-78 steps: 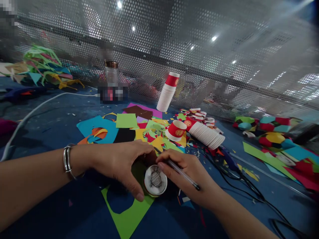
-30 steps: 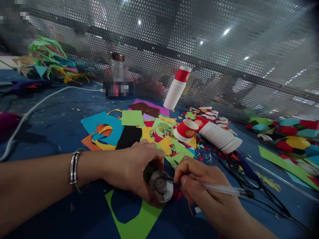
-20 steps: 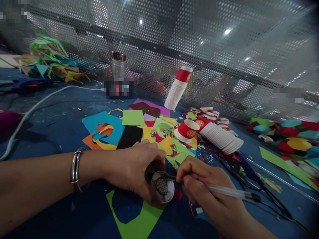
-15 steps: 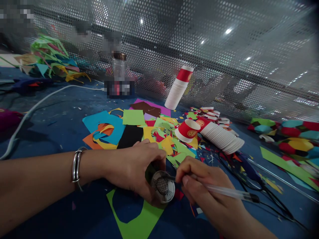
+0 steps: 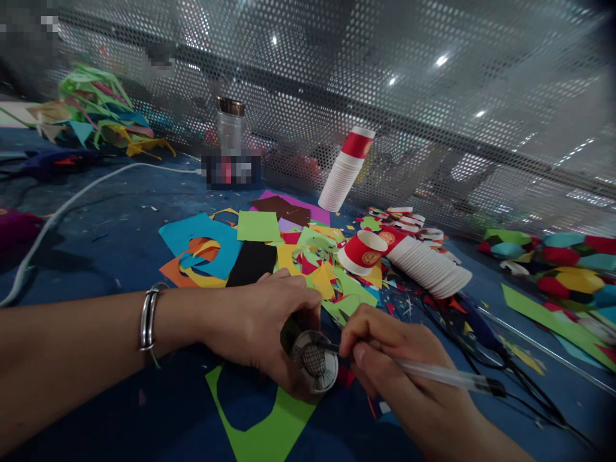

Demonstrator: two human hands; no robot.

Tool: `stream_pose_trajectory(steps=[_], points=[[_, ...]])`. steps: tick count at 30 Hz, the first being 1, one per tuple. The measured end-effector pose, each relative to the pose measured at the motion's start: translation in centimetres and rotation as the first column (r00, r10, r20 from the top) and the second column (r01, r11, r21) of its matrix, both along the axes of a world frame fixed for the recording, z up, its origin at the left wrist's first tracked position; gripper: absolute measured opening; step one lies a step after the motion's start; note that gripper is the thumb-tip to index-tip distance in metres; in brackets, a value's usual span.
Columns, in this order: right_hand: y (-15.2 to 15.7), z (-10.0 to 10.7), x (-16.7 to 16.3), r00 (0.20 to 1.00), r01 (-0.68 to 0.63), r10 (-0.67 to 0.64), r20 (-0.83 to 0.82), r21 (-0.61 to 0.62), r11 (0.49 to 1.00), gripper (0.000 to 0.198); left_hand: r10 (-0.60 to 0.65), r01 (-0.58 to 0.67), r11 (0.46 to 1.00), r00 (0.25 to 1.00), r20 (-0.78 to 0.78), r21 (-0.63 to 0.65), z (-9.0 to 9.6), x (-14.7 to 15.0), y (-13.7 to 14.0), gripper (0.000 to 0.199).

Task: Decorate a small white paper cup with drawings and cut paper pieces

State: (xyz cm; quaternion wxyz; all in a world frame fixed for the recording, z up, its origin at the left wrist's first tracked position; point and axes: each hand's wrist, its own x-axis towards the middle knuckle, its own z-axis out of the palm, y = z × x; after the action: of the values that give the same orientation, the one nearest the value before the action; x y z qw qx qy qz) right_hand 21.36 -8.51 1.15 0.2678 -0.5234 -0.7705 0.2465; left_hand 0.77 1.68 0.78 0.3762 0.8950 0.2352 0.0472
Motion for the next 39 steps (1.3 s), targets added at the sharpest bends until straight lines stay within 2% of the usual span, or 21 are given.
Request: stream_pose_trajectory(steps=[15, 21, 39], points=[[-0.05, -0.14, -0.17, 1.0, 0.018, -0.018, 0.001, 0.0, 1.0, 0.025, -0.017, 0.017, 1.0, 1.0, 0.014, 0.012, 0.01, 0.03, 0.03, 0.051], [-0.25, -0.18, 0.01, 1.0, 0.015, -0.015, 0.007, -0.04, 0.999, 0.025, -0.017, 0.017, 1.0, 1.0, 0.009, 0.02, -0.06, 0.03, 0.09, 0.054], [0.06, -0.26, -0.24, 1.0, -0.002, 0.002, 0.022, -0.003, 1.0, 0.025, -0.018, 0.018, 1.0, 1.0, -0.004, 0.004, 0.03, 0.01, 0.13, 0.053]])
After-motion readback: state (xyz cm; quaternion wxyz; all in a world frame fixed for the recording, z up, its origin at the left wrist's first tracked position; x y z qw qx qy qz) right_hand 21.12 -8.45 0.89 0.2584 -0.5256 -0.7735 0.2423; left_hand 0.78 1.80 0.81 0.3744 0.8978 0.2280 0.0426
